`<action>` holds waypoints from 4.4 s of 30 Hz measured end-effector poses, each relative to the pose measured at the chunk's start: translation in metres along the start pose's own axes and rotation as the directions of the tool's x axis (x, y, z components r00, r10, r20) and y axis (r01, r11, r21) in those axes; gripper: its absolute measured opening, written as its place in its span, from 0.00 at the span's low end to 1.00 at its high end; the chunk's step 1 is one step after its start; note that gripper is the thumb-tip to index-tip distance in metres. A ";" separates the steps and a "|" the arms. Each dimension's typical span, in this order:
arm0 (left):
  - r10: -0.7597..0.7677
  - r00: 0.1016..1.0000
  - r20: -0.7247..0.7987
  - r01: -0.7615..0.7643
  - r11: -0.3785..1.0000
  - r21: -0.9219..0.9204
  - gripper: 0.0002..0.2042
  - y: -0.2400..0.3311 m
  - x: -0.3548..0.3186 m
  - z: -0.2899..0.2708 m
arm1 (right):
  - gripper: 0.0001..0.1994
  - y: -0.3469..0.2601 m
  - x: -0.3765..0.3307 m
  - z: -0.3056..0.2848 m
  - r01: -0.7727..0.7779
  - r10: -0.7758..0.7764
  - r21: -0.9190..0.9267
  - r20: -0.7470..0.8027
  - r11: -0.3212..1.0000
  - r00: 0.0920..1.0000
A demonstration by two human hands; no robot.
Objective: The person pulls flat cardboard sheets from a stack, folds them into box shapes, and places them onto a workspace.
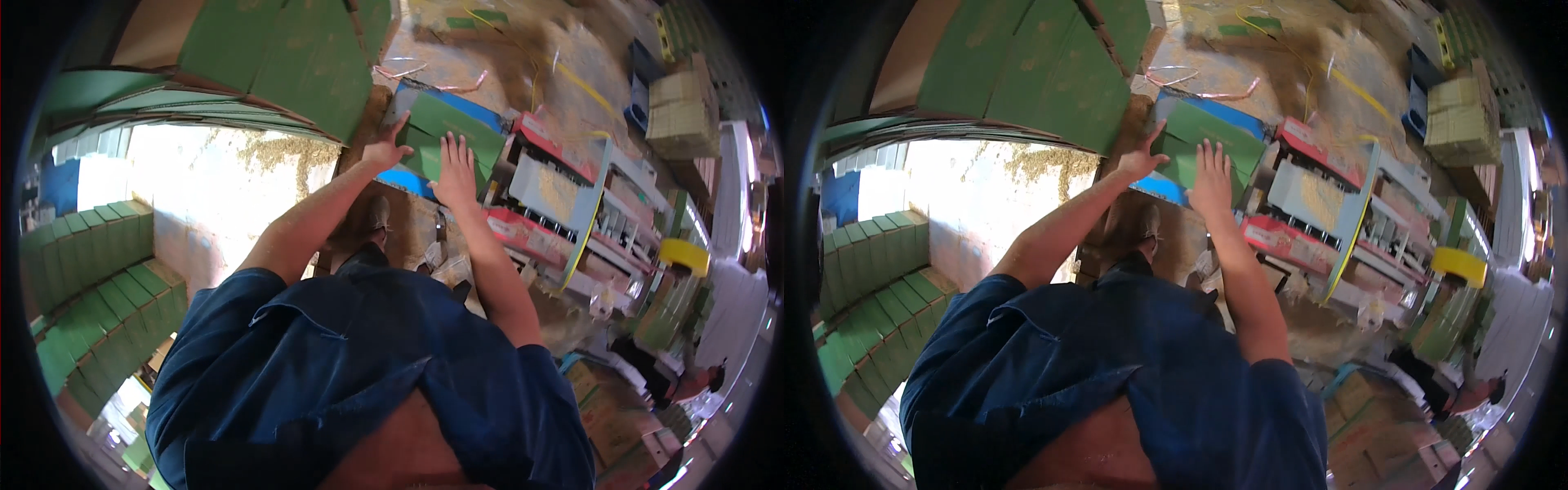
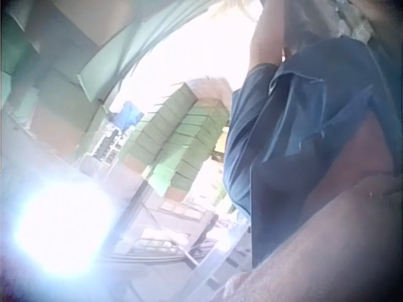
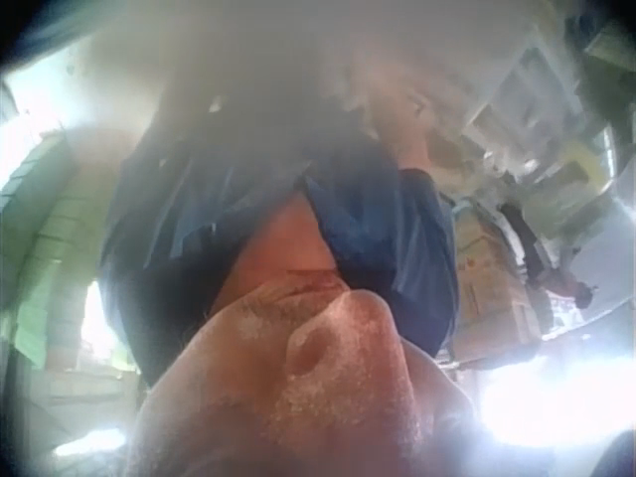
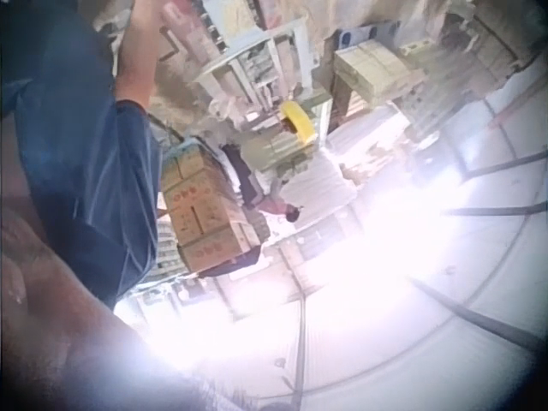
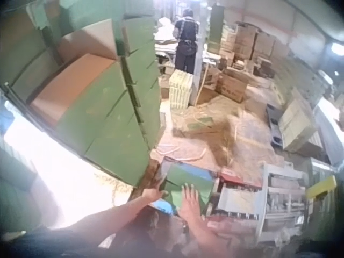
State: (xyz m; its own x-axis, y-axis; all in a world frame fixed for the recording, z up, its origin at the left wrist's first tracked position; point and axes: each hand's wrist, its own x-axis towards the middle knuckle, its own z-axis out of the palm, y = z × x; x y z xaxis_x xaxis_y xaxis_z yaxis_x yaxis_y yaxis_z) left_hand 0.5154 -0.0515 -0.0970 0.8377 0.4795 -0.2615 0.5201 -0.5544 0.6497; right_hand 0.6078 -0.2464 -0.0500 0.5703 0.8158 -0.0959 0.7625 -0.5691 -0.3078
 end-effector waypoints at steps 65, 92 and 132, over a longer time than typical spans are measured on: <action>0.214 0.937 -0.276 -0.194 -0.339 -0.921 0.46 0.152 -0.130 -0.211 | 0.13 -0.203 0.032 -0.390 0.643 -0.252 0.642 -0.598 0.417 0.761; 0.172 0.972 -0.163 -0.231 0.835 -0.500 0.38 0.002 -0.076 -0.014 | 0.27 0.083 -0.071 0.010 -0.062 0.096 0.612 -0.022 0.788 0.995; 0.188 0.981 0.047 -0.193 0.966 0.169 0.33 0.118 0.007 0.070 | 0.30 0.056 -0.095 -0.020 -0.093 0.142 0.174 -0.292 0.980 0.946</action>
State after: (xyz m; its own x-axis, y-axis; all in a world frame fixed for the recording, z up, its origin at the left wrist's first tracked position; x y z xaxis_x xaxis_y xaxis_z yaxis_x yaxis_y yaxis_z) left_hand 0.5937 -0.1610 -0.0722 0.9274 0.3345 -0.1676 0.3690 -0.7435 0.5577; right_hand 0.6024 -0.3584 -0.0397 0.7368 0.6609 0.1423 0.6411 -0.6162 -0.4574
